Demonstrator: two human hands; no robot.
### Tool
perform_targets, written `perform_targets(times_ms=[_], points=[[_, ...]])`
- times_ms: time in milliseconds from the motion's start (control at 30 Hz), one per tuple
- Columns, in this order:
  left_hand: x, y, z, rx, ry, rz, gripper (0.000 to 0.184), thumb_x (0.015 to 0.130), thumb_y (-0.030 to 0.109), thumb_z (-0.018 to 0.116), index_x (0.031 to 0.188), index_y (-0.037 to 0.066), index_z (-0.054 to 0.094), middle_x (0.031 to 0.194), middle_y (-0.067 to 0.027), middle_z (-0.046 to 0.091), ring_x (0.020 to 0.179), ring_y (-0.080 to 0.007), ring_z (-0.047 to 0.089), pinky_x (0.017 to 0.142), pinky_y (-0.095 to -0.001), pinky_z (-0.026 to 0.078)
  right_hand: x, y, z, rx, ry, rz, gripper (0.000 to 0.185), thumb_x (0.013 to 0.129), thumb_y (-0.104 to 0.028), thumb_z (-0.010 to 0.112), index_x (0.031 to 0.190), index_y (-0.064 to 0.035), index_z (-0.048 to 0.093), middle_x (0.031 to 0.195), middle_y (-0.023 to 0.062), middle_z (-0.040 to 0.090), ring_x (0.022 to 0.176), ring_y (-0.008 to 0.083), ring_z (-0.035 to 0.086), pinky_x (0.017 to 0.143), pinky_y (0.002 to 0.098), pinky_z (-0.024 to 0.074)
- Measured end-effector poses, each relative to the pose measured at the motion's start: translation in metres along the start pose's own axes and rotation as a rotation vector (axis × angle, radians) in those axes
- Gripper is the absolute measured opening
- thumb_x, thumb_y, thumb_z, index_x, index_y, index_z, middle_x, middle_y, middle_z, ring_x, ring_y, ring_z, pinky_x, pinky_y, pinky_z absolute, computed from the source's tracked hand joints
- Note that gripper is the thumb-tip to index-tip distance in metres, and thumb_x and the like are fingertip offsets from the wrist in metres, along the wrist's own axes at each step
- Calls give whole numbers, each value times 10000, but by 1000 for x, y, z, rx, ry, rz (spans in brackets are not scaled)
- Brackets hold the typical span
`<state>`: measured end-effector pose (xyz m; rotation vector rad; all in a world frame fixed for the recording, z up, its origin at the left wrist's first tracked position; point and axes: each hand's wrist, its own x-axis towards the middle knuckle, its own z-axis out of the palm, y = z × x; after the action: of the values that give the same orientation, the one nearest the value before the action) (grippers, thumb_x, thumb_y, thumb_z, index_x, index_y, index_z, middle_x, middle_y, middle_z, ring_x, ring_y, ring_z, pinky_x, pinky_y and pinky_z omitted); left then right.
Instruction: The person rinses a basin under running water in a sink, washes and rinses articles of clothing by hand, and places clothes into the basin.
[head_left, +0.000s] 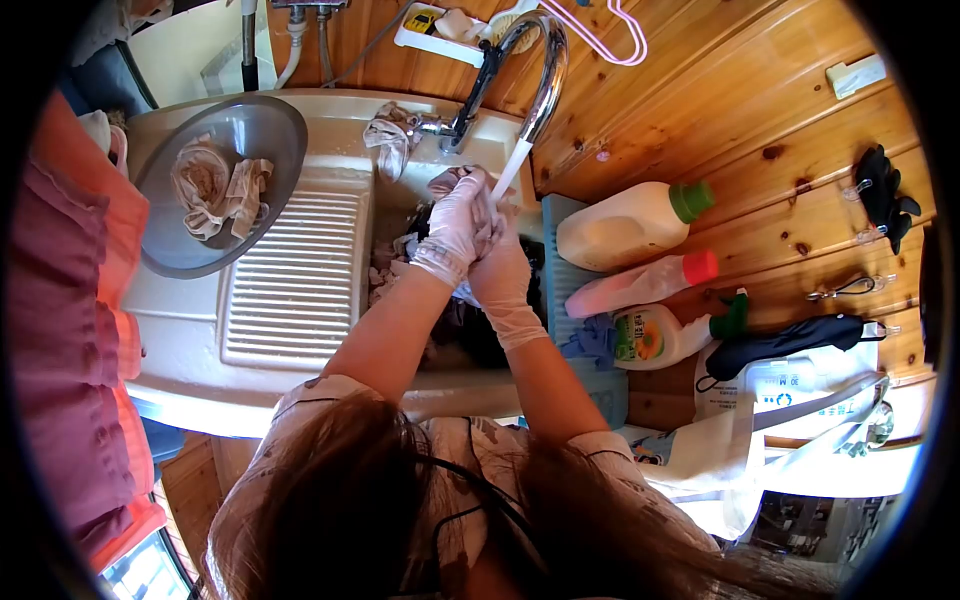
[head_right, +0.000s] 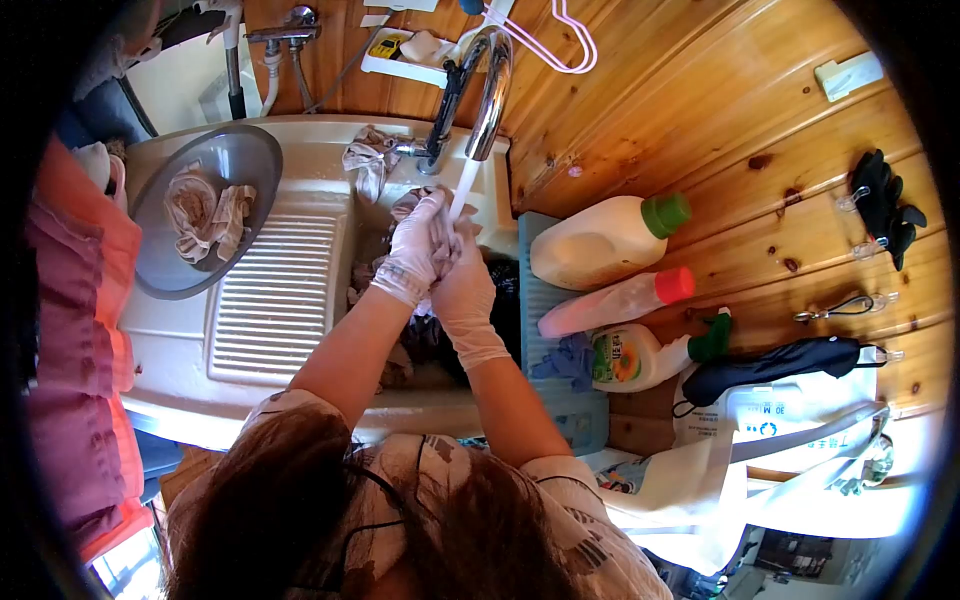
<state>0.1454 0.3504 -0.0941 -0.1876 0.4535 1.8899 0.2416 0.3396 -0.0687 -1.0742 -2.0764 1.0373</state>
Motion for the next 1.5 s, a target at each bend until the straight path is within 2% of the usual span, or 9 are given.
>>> perform_targets(times_ms=[367,533,733,833,933,1067,1200,1300,1500], points=[[-17,-5,-73,-21,148,-61,171,855,117,531,699,49,517,640,-94,555,569,-222,555,555,-337,495,-29,15,6,-651,-354,-147,491,741,-220,655,1181,-69,499,1132,157,565,842,341,634,681,425,521],[-50,34,-47,94,77,68,153,863,129,523,735,46,535,602,-104,570,492,-235,562,456,-320,494,-31,0,21,-431,-274,-364,336,737,-233,679,930,-37,486,779,172,627,728,384,618,643,448,502],[-107,167,14,98,-92,394,261,853,218,622,1036,53,537,1014,-98,591,942,-255,572,846,-417,503,28,-110,70,327,-619,-604,864,692,-7,721,1398,-22,224,1372,151,389,1270,246,391,1052,340,351],[-129,235,14,212,-72,609,408,901,295,571,1205,31,508,1134,-127,592,1002,-250,579,915,-373,469,46,-160,93,695,-818,-365,822,711,-63,749,1381,-7,275,1326,139,442,1205,232,456,997,356,406],[-164,276,-30,2087,619,805,1041,589,198,822,1436,78,230,1303,-204,487,1186,-316,504,984,-336,423,51,-154,106,824,-703,27,473,814,-168,688,1209,9,497,1198,127,557,1089,212,543,917,331,459],[-134,315,-131,781,433,504,624,761,67,675,1329,11,422,1255,-181,530,1129,-305,530,1011,-331,388,74,-42,89,318,-795,15,336,831,-200,653,1116,-43,574,1105,127,597,972,192,588,833,280,485],[-159,233,-96,1231,518,1019,345,851,141,617,1160,-7,579,1094,-160,621,1036,-243,588,912,-321,463,51,45,35,-971,-847,-293,513,796,-308,656,1242,-94,520,1183,161,545,1128,268,511,972,348,396],[-161,167,-79,1013,238,951,284,891,193,587,1092,-7,610,978,-144,656,907,-187,636,794,-274,515,3,157,57,-733,-326,-108,900,662,-401,738,1426,-236,291,1416,192,313,1302,398,254,1115,417,132],[-105,85,-107,1375,166,323,325,867,264,609,1057,1,628,936,-111,667,858,-185,646,735,-290,522,-19,131,45,-509,-541,64,203,709,-84,633,909,-76,597,873,148,622,872,332,576,779,382,471]])
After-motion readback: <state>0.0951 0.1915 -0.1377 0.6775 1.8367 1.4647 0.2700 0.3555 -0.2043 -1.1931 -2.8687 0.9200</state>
